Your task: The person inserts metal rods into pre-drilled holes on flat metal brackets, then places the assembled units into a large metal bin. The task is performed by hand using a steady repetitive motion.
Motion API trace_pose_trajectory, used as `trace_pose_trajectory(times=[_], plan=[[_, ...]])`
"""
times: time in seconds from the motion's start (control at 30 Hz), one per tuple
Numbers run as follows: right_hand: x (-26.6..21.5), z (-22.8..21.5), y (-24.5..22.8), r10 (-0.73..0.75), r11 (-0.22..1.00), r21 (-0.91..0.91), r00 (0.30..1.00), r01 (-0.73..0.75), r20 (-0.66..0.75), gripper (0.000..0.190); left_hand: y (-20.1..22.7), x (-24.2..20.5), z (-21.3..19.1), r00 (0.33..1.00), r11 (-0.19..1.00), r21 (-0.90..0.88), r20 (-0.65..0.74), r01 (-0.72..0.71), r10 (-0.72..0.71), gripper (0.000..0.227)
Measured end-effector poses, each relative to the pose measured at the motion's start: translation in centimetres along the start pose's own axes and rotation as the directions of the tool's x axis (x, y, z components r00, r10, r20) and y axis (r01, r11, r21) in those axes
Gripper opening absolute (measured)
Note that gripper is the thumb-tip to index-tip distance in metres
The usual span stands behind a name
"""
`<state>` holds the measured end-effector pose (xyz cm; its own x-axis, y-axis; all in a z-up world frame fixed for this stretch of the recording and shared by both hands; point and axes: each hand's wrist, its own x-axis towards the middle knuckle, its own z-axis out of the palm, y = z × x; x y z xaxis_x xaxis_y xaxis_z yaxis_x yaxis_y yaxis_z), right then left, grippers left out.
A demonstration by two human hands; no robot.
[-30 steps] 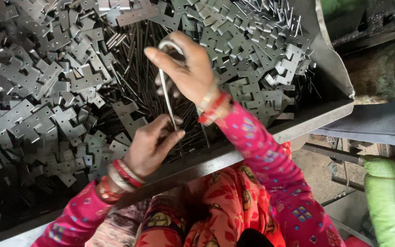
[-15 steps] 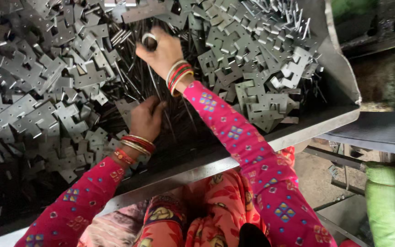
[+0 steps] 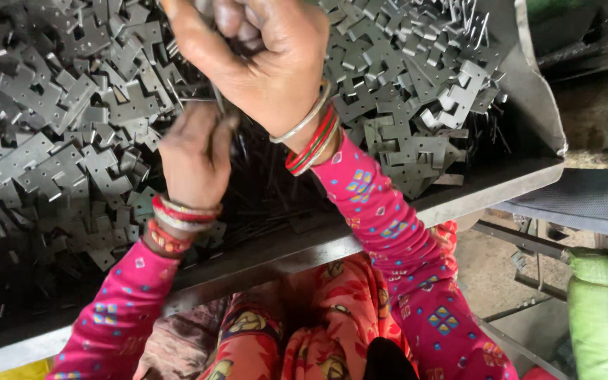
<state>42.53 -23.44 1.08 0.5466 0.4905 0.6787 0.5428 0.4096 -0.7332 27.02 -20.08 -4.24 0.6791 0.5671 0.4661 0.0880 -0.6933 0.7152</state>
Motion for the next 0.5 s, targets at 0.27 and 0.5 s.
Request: trace_pose_trajectory(times=[0.27, 0.5], plan=[[-5.7, 0.4, 14.0, 0.269, 0.881, -0.461, 0.916, -0.109, 0.298, 0.022, -3.4, -5.2, 4.7, 0.888, 0.962, -0.101, 0.417, 0.255, -0.192, 0.025], [-7.9, 0.5, 17.9, 0.348, 0.835, -0.528, 0.893, -0.157, 0.284, 0.030, -4.3, -6.3, 7.0, 0.688, 0.727, -0.189, 0.540, 0.660, -0.485, 0.017]])
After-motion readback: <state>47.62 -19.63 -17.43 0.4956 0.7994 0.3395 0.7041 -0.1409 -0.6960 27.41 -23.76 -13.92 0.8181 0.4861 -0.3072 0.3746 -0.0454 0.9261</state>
